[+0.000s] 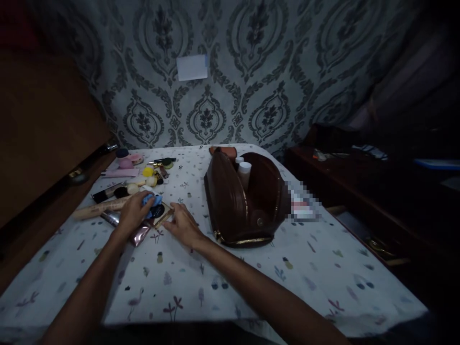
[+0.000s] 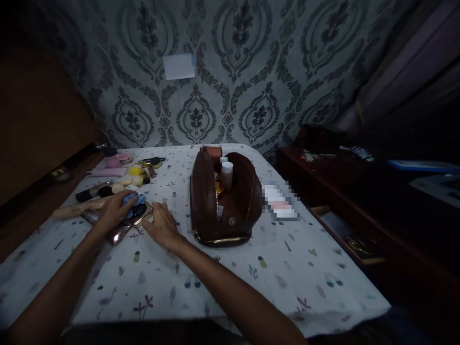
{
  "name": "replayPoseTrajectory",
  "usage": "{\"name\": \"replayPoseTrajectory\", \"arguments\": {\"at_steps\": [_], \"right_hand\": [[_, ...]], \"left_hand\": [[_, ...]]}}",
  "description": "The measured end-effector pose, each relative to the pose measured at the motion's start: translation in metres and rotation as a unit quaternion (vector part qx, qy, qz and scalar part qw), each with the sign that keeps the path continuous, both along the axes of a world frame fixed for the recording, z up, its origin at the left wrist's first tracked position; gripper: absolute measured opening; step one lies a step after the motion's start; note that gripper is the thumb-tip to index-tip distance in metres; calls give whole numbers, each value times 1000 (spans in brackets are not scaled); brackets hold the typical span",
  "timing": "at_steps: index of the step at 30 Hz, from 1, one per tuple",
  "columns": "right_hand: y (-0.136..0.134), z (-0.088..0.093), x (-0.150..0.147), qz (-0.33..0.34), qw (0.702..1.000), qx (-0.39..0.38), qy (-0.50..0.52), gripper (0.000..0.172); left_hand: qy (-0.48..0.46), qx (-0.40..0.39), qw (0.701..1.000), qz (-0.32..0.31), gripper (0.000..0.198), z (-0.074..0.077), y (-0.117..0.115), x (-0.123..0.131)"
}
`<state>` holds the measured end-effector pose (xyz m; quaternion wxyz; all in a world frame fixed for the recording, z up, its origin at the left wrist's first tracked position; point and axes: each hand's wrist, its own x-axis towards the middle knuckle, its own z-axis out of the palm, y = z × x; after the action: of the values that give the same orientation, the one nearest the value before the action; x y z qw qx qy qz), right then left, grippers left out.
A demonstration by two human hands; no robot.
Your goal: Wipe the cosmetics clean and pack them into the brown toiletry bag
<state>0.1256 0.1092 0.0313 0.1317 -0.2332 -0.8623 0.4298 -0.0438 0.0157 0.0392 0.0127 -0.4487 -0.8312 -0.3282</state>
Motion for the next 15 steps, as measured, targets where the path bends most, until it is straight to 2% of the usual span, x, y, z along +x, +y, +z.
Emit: {"name": "replayPoseTrajectory", "arguments": {"at_steps": [3, 7, 10, 15], "right_hand": [[-8, -4, -8, -25, 999, 21, -9, 62], [-20, -5, -10, -23, 996, 70, -40, 75], [-23, -1, -10, -18, 995, 80, -60, 86], [-19, 0, -10, -37, 995, 81, -51, 89]], "left_hand": [[81, -82, 993, -16, 53, -6, -1, 6], [132, -156, 979, -7, 51, -5, -1, 16], [130, -171, 977, -8, 53, -5, 0, 17], [107, -149, 983, -15, 57, -10, 3, 13]]}}
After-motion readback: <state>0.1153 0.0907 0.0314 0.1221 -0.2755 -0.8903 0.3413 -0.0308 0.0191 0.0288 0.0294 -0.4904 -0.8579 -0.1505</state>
